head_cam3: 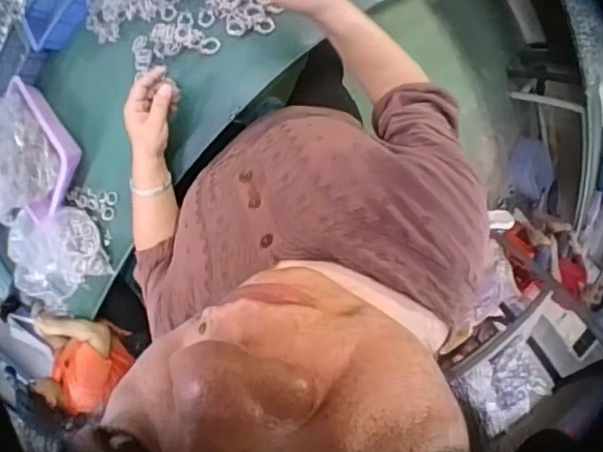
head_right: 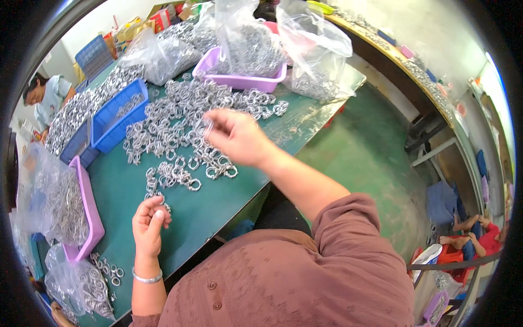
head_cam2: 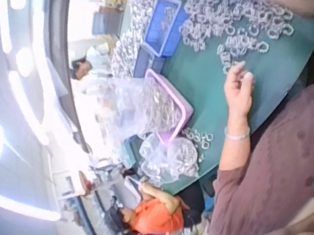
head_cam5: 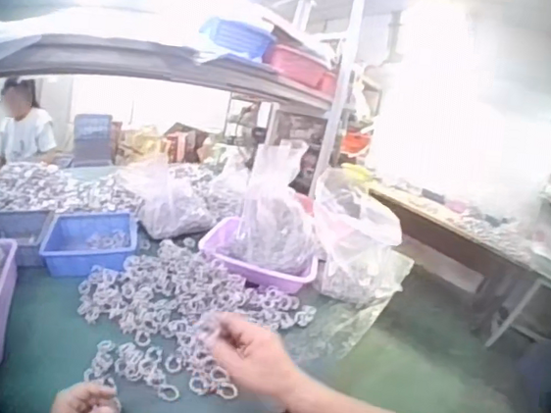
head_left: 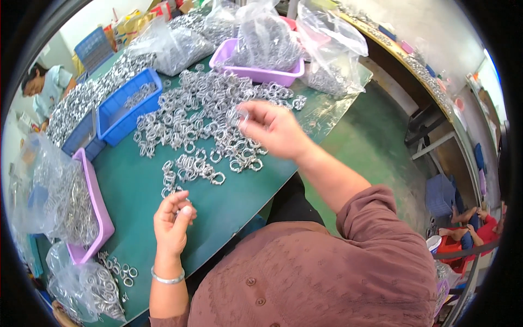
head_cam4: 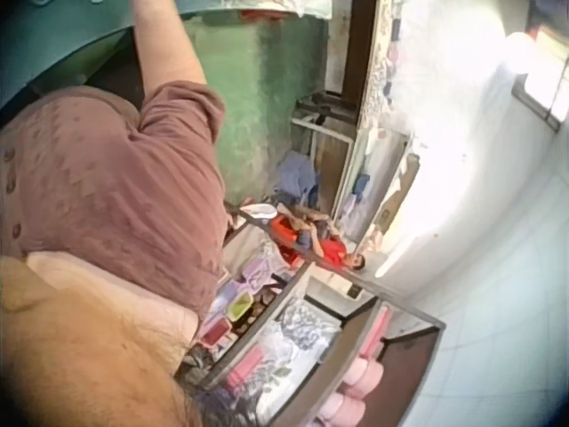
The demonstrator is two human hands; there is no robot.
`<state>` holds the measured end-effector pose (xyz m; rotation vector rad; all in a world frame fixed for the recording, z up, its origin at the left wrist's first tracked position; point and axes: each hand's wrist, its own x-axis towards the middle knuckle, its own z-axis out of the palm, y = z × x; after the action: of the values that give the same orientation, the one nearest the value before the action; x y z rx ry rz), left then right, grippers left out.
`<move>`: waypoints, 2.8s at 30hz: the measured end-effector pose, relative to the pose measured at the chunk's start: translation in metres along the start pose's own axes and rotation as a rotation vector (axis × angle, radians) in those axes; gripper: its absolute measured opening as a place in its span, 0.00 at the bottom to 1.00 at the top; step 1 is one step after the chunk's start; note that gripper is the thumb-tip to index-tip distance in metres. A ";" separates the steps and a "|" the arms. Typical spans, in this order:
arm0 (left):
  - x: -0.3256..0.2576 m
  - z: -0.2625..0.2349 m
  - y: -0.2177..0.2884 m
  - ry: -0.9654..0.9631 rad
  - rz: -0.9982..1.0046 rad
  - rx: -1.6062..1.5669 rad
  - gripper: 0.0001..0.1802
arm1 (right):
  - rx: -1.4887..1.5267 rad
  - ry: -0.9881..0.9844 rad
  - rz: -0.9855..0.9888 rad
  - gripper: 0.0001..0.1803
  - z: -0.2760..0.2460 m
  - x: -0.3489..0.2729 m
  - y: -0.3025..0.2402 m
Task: The person assembles metal clamp components by picking them up from the table and joining them together by hand.
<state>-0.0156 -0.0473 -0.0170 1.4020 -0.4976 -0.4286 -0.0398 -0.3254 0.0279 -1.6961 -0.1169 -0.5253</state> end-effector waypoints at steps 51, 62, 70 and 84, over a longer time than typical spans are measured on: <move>0.005 -0.006 0.002 0.153 -0.053 0.074 0.09 | -0.687 -0.361 -0.499 0.06 0.073 -0.007 0.032; 0.004 -0.004 -0.005 0.148 0.020 0.215 0.09 | -0.231 -0.318 -0.027 0.09 0.086 -0.015 0.029; 0.004 -0.002 -0.004 0.111 0.174 0.438 0.10 | -0.148 -0.384 -0.045 0.12 0.084 -0.016 0.034; 0.004 -0.004 -0.008 0.150 0.179 0.320 0.08 | 0.532 -0.373 0.527 0.13 0.094 -0.030 0.018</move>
<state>-0.0096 -0.0473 -0.0247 1.6665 -0.5806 -0.0987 -0.0342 -0.2330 -0.0102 -1.2126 -0.0649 0.2102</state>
